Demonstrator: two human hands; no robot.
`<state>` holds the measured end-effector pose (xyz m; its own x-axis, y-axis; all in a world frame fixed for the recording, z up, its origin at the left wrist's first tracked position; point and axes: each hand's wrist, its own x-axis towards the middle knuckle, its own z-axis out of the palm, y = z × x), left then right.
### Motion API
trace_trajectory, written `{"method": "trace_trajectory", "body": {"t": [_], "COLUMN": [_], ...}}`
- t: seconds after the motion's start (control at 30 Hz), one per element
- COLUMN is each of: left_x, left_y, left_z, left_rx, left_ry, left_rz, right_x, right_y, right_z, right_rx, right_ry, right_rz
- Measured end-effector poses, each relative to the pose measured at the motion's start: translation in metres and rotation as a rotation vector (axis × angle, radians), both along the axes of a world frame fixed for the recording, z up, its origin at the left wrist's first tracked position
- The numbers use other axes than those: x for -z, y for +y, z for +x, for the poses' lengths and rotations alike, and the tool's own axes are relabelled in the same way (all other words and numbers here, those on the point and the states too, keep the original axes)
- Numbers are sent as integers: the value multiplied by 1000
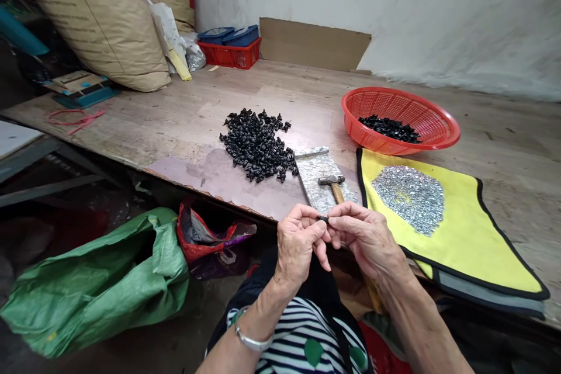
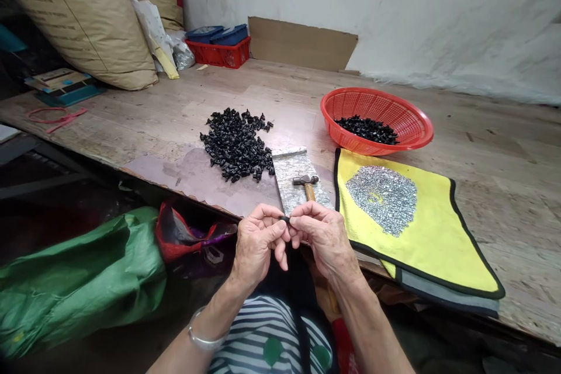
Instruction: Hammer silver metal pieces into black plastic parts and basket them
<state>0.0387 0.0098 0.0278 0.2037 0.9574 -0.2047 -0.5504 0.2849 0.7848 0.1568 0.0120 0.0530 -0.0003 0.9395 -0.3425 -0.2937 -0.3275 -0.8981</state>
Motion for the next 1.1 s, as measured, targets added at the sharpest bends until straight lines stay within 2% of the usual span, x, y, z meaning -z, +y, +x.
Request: {"method": "trace_trajectory", "body": {"t": [0.17, 0.43, 0.6, 0.73, 0.83, 0.93, 1.0, 1.07, 1.1], "left_x": [-5, 4, 6, 6, 5, 5, 6, 8, 9], "left_y": [0, 4, 5, 8, 13, 22, 30, 39, 43], "left_z": [-10, -13, -10, -9, -11, -13, -13, -13, -12], "left_rx": [-81, -40, 30, 50, 24, -14, -36, -48, -46], "left_ry": [217, -36, -71, -58, -21, 61, 128, 191, 224], "left_rz": [83, -10, -56, -93, -95, -96, -100, -101, -104], "right_x": [-1, 8, 10, 6, 3, 5, 10, 16, 18], "right_y": [1, -3, -7, -8, -8, -7, -5, -3, -1], "right_z": [-5, -16, -11, -5, 4, 15, 21, 24, 25], "right_rx": [31, 153, 141, 121, 110, 156, 127, 32, -2], "right_ry": [-19, -15, -43, -161, -387, -944, -1338, -1515, -1476], "right_rz": [-16, 8, -9, -23, 34, 236, 307, 248, 185]}}
